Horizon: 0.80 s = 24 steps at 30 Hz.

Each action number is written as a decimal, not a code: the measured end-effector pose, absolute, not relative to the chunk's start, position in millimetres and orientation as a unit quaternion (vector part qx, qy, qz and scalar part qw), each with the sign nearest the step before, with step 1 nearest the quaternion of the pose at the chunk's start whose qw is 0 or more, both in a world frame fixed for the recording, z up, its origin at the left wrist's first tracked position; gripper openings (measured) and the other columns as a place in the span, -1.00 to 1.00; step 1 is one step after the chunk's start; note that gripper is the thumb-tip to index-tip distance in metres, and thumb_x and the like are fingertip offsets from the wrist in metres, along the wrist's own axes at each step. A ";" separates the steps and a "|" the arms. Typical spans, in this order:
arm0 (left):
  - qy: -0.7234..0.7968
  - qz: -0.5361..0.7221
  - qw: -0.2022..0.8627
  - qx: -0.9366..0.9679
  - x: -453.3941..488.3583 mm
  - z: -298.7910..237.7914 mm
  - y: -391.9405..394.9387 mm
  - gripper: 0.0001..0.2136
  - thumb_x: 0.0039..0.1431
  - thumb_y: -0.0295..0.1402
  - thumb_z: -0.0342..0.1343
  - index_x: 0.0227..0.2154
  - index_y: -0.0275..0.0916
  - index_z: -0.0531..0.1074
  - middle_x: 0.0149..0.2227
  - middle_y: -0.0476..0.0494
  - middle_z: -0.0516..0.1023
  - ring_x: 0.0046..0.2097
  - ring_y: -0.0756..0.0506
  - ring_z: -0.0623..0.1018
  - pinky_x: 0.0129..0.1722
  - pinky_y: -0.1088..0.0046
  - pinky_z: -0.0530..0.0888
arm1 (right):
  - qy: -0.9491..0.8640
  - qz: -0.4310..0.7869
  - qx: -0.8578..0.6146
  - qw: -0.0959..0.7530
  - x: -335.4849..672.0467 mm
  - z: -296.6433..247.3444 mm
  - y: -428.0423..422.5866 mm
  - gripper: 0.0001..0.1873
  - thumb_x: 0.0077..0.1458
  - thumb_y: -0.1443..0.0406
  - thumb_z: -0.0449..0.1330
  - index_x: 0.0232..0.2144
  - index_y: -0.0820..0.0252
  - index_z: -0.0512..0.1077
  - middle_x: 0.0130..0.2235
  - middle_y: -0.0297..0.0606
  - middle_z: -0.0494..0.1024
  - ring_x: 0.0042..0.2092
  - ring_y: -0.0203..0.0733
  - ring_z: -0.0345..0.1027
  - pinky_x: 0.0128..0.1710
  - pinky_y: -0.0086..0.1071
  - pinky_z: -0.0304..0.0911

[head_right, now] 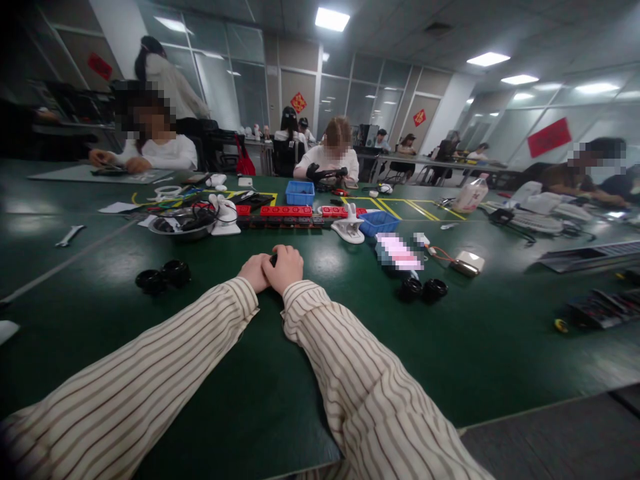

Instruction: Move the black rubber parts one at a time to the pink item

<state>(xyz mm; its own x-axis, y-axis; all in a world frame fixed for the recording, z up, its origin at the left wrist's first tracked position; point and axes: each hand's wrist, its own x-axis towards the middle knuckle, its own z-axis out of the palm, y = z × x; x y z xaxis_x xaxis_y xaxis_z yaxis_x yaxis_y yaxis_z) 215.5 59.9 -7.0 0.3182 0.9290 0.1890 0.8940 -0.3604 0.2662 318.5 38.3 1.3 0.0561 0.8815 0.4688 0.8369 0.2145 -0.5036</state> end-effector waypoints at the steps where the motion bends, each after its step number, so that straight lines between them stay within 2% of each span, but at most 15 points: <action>1: 0.565 0.156 0.056 0.808 215.9 -6.2 59.0 -0.65 -0.01 -0.26 0.11 -0.13 -0.28 0.37 -0.11 -0.26 0.43 -0.02 -0.26 0.40 -0.06 0.27 0.37 | -0.683 0.028 -0.632 0.365 318.6 1.5 38.2 -0.75 0.07 0.19 0.09 -0.22 0.20 0.35 -0.18 -0.17 0.40 -0.12 -0.09 0.22 -0.10 -0.26 0.10; 5: 0.567 0.156 0.057 0.807 217.0 -4.1 57.9 -0.68 -0.04 -0.32 0.13 -0.19 -0.32 0.39 -0.13 -0.28 0.44 -0.02 -0.27 0.40 -0.05 0.28 0.37 | -0.679 0.021 -0.641 0.358 319.6 1.9 39.1 -0.76 0.10 0.16 0.07 -0.26 0.20 0.35 -0.21 -0.17 0.39 -0.14 -0.09 0.22 -0.14 -0.26 0.12; 9: 0.571 0.164 0.062 0.802 216.4 -4.3 57.9 -0.62 -0.09 -0.31 0.17 -0.17 -0.34 0.37 -0.11 -0.28 0.44 0.00 -0.26 0.39 -0.02 0.29 0.37 | -0.689 0.027 -0.625 0.365 321.4 1.2 41.3 -0.79 0.10 0.17 0.08 -0.30 0.18 0.37 -0.23 -0.20 0.38 -0.15 -0.12 0.21 -0.14 -0.28 0.12; 17: 0.554 0.177 0.064 0.811 214.7 -6.1 58.4 -0.56 -0.08 -0.29 0.16 -0.09 -0.35 0.33 -0.05 -0.26 0.40 0.01 -0.24 0.36 0.02 0.30 0.33 | -0.703 0.047 -0.592 0.392 323.3 0.4 38.8 -0.91 0.04 0.28 0.14 -0.36 0.16 0.39 -0.28 -0.27 0.41 -0.17 -0.17 0.22 -0.12 -0.30 0.12; 21: 0.567 0.182 0.065 0.801 215.3 -5.7 58.5 -0.64 -0.01 -0.32 0.09 -0.11 -0.32 0.35 -0.06 -0.27 0.40 -0.01 -0.25 0.37 -0.02 0.28 0.35 | -0.696 0.043 -0.597 0.396 322.4 -1.4 37.5 -0.81 0.02 0.25 0.15 -0.27 0.18 0.37 -0.22 -0.23 0.41 -0.13 -0.14 0.22 -0.09 -0.28 0.12; 24: 0.572 0.183 0.065 0.797 215.6 -5.4 59.3 -0.67 -0.05 -0.31 0.12 -0.18 -0.32 0.39 -0.09 -0.27 0.42 -0.03 -0.25 0.39 -0.04 0.30 0.36 | -0.678 0.034 -0.613 0.404 322.5 -1.4 37.9 -0.75 0.02 0.19 0.15 -0.25 0.20 0.35 -0.20 -0.20 0.39 -0.12 -0.12 0.22 -0.09 -0.26 0.12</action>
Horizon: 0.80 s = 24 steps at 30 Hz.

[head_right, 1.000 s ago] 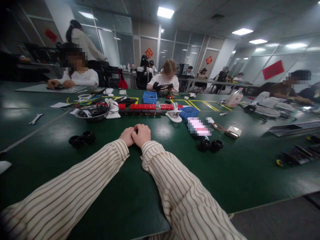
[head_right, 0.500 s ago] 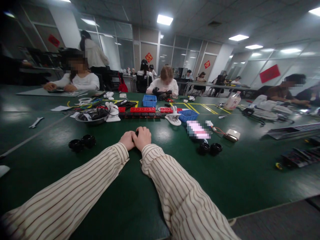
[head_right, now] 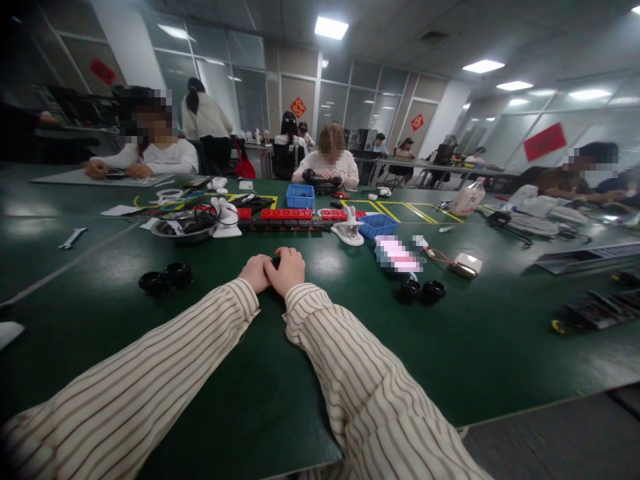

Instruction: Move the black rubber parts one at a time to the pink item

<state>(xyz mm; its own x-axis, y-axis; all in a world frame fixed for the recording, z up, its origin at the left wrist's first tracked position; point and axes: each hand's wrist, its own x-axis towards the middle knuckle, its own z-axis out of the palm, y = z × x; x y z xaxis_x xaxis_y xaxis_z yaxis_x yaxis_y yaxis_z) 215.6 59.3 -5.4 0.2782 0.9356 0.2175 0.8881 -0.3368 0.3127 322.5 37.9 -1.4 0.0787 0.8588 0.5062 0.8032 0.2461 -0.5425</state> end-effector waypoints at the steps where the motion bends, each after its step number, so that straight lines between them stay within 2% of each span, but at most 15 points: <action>1: 0.572 0.184 0.064 0.797 215.5 -5.6 59.9 -0.66 -0.07 -0.31 0.13 -0.19 -0.32 0.40 -0.10 -0.27 0.43 -0.03 -0.25 0.39 -0.04 0.30 0.36 | -0.675 0.034 -0.616 0.405 322.8 -1.1 38.1 -0.76 0.02 0.18 0.15 -0.27 0.19 0.36 -0.21 -0.20 0.39 -0.13 -0.12 0.22 -0.09 -0.26 0.12; 10: 0.544 0.180 0.060 0.817 213.4 -11.4 67.9 -0.68 -0.10 -0.29 0.13 -0.23 -0.29 0.43 -0.15 -0.23 0.50 -0.05 -0.24 0.44 -0.05 0.32 0.38 | -0.701 0.043 -0.586 0.404 324.8 1.0 38.4 -0.89 0.02 0.29 0.12 -0.34 0.17 0.39 -0.26 -0.26 0.42 -0.16 -0.16 0.23 -0.10 -0.29 0.12; 14: 0.536 0.176 0.050 0.824 213.7 -12.7 65.8 -0.61 -0.08 -0.28 0.13 -0.14 -0.32 0.38 -0.09 -0.26 0.46 -0.03 -0.24 0.42 -0.01 0.30 0.35 | -0.715 0.042 -0.571 0.402 323.8 0.7 37.0 -0.90 0.03 0.35 0.09 -0.35 0.17 0.39 -0.27 -0.28 0.44 -0.16 -0.18 0.23 -0.10 -0.31 0.11; 18: 0.545 0.182 0.045 0.817 213.8 -12.3 64.5 -0.59 -0.06 -0.28 0.13 -0.10 -0.31 0.34 -0.10 -0.25 0.44 -0.05 -0.22 0.42 -0.04 0.31 0.36 | -0.717 0.038 -0.567 0.404 323.1 -0.4 36.3 -0.91 0.06 0.30 0.10 -0.35 0.16 0.39 -0.28 -0.29 0.45 -0.18 -0.19 0.24 -0.12 -0.32 0.12; 24: 0.563 0.184 0.053 0.804 213.2 -10.5 64.7 -0.67 -0.05 -0.29 0.12 -0.19 -0.31 0.39 -0.11 -0.26 0.43 -0.05 -0.25 0.41 -0.04 0.30 0.36 | -0.693 0.035 -0.597 0.403 323.1 0.1 36.3 -0.85 0.06 0.23 0.13 -0.32 0.18 0.39 -0.23 -0.23 0.41 -0.13 -0.16 0.21 -0.09 -0.30 0.10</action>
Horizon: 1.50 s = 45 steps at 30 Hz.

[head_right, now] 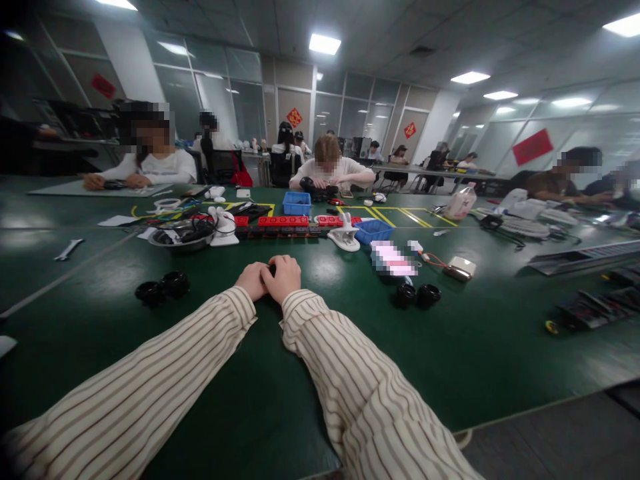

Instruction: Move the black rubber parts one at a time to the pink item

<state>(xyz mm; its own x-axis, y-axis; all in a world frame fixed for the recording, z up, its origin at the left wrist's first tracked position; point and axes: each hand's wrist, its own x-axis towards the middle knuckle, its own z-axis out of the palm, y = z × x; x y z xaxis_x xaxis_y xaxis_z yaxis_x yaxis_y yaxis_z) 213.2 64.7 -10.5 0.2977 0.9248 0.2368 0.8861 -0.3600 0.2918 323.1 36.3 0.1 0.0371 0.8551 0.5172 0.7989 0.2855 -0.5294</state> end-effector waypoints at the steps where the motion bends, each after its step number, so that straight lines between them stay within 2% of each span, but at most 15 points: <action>1: 0.562 0.183 0.055 0.805 213.1 -10.6 65.4 -0.67 -0.07 -0.28 0.14 -0.21 -0.30 0.40 -0.11 -0.26 0.43 -0.04 -0.25 0.40 -0.03 0.31 0.35 | -0.692 0.034 -0.600 0.400 323.4 0.8 36.5 -0.85 0.06 0.23 0.13 -0.32 0.18 0.39 -0.23 -0.23 0.41 -0.13 -0.16 0.21 -0.09 -0.30 0.11; 6: 0.537 0.173 0.072 0.823 213.0 -13.9 71.1 -0.63 -0.10 -0.26 0.16 -0.19 -0.32 0.40 -0.14 -0.24 0.46 -0.04 -0.21 0.41 -0.01 0.35 0.34 | -0.712 0.045 -0.581 0.391 324.6 4.4 36.0 -0.93 0.03 0.32 0.12 -0.41 0.16 0.40 -0.29 -0.29 0.44 -0.16 -0.17 0.22 -0.10 -0.32 0.11; 10: 0.520 0.168 0.076 0.834 213.1 -15.4 72.0 -0.65 -0.07 -0.27 0.15 -0.18 -0.27 0.41 -0.14 -0.22 0.48 -0.04 -0.20 0.43 -0.02 0.36 0.34 | -0.724 0.045 -0.564 0.395 324.0 4.7 34.4 -0.91 0.01 0.38 0.09 -0.41 0.16 0.39 -0.30 -0.32 0.46 -0.17 -0.18 0.22 -0.10 -0.33 0.11; 15: 0.526 0.174 0.068 0.830 213.5 -12.9 66.1 -0.55 -0.09 -0.24 0.16 -0.08 -0.24 0.34 -0.03 -0.22 0.42 0.02 -0.24 0.38 0.01 0.30 0.32 | -0.694 0.039 -0.591 0.410 323.2 0.5 36.4 -0.83 0.03 0.31 0.10 -0.26 0.18 0.38 -0.19 -0.24 0.42 -0.10 -0.14 0.20 -0.06 -0.28 0.09; 20: 0.545 0.176 0.059 0.817 214.4 -10.0 62.4 -0.60 -0.07 -0.26 0.14 -0.13 -0.29 0.35 -0.09 -0.25 0.44 -0.03 -0.25 0.41 -0.02 0.27 0.34 | -0.694 0.058 -0.602 0.390 323.3 -2.9 38.5 -0.88 0.04 0.27 0.11 -0.33 0.15 0.39 -0.26 -0.25 0.41 -0.15 -0.15 0.22 -0.10 -0.28 0.12; 26: 0.555 0.168 0.057 0.813 214.0 -9.0 63.6 -0.70 -0.05 -0.31 0.11 -0.22 -0.29 0.39 -0.12 -0.26 0.45 -0.06 -0.26 0.42 -0.05 0.27 0.36 | -0.681 0.049 -0.616 0.393 322.1 -0.9 36.5 -0.86 0.03 0.25 0.12 -0.32 0.16 0.38 -0.23 -0.22 0.35 -0.13 -0.14 0.19 -0.10 -0.27 0.11; 36: 0.544 0.165 0.061 0.820 213.5 -11.0 65.9 -0.63 -0.03 -0.29 0.11 -0.12 -0.28 0.35 -0.07 -0.24 0.43 -0.01 -0.24 0.40 -0.01 0.31 0.34 | -0.707 0.042 -0.584 0.397 322.3 -0.6 37.2 -0.84 0.02 0.33 0.09 -0.28 0.16 0.38 -0.22 -0.25 0.40 -0.13 -0.15 0.20 -0.07 -0.28 0.09; 40: 0.550 0.173 0.058 0.815 213.4 -10.4 63.9 -0.59 -0.07 -0.27 0.14 -0.11 -0.27 0.34 -0.04 -0.24 0.42 -0.01 -0.25 0.39 -0.01 0.27 0.34 | -0.682 0.040 -0.602 0.414 322.5 -0.8 36.5 -0.79 0.03 0.26 0.11 -0.24 0.17 0.36 -0.18 -0.21 0.38 -0.09 -0.12 0.19 -0.07 -0.26 0.09; 45: 0.560 0.183 0.057 0.806 214.3 -9.1 62.5 -0.66 -0.06 -0.32 0.14 -0.17 -0.30 0.37 -0.09 -0.25 0.44 -0.04 -0.24 0.41 -0.03 0.29 0.35 | -0.665 0.035 -0.627 0.404 322.5 -1.7 36.5 -0.80 0.03 0.21 0.13 -0.28 0.17 0.37 -0.21 -0.20 0.37 -0.12 -0.10 0.21 -0.09 -0.25 0.11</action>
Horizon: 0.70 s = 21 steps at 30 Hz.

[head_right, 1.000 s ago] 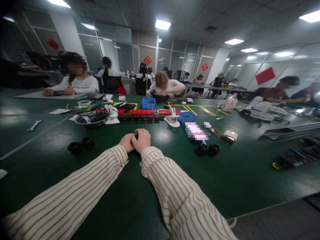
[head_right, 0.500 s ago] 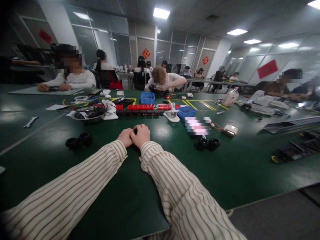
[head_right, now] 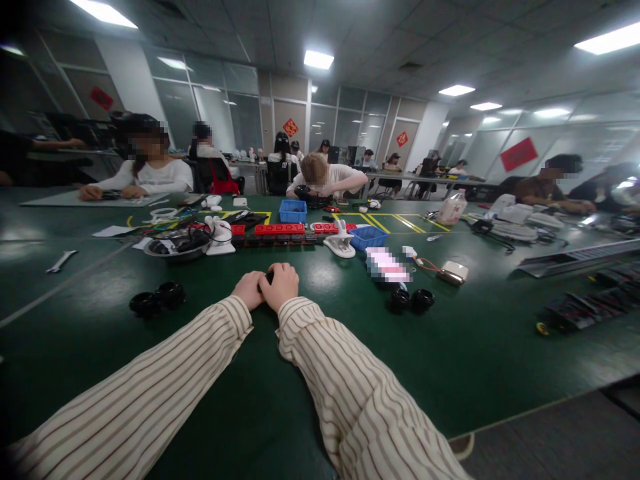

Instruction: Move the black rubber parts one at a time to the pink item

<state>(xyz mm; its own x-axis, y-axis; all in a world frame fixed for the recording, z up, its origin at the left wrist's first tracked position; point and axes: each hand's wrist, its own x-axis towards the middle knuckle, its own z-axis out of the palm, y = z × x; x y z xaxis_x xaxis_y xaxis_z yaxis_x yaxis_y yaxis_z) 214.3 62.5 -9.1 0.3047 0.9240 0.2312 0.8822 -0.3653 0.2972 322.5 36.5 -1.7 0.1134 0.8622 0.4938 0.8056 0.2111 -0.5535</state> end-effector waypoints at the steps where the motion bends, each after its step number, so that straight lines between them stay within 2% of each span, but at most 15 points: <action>1: 0.562 0.184 0.057 0.805 214.6 -8.8 62.3 -0.67 -0.06 -0.32 0.13 -0.18 -0.30 0.37 -0.10 -0.25 0.44 -0.04 -0.23 0.41 -0.03 0.30 0.35 | -0.664 0.034 -0.630 0.403 322.4 -1.9 36.6 -0.80 0.03 0.20 0.13 -0.29 0.17 0.37 -0.22 -0.20 0.37 -0.13 -0.11 0.21 -0.10 -0.25 0.11; 8: 0.558 0.180 0.066 0.808 214.3 -6.9 61.2 -0.71 -0.06 -0.32 0.12 -0.23 -0.29 0.39 -0.12 -0.23 0.45 -0.05 -0.23 0.41 -0.05 0.32 0.35 | -0.677 0.035 -0.621 0.392 322.8 -0.6 37.8 -0.84 0.02 0.23 0.13 -0.32 0.16 0.38 -0.24 -0.23 0.39 -0.14 -0.13 0.21 -0.11 -0.27 0.11; 16: 0.551 0.190 0.068 0.810 213.5 -10.8 63.4 -0.58 -0.03 -0.33 0.11 -0.06 -0.32 0.30 -0.04 -0.26 0.40 -0.02 -0.23 0.39 -0.03 0.29 0.34 | -0.692 0.041 -0.597 0.403 322.0 0.1 36.1 -0.86 0.03 0.30 0.10 -0.30 0.18 0.39 -0.24 -0.25 0.42 -0.13 -0.15 0.21 -0.08 -0.29 0.10; 21: 0.558 0.192 0.066 0.805 213.7 -11.3 64.3 -0.66 -0.05 -0.33 0.14 -0.17 -0.33 0.35 -0.10 -0.27 0.43 -0.04 -0.24 0.40 -0.05 0.29 0.35 | -0.678 0.039 -0.605 0.416 322.1 0.3 35.1 -0.78 0.03 0.24 0.14 -0.24 0.20 0.38 -0.19 -0.21 0.40 -0.10 -0.13 0.21 -0.06 -0.28 0.10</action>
<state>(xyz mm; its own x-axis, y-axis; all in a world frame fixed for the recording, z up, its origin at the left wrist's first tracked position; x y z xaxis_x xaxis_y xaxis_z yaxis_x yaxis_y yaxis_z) 213.7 64.3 -11.3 0.3047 0.9231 0.2348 0.8724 -0.3694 0.3202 322.1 35.1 0.3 0.0778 0.8525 0.5170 0.7867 0.2660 -0.5570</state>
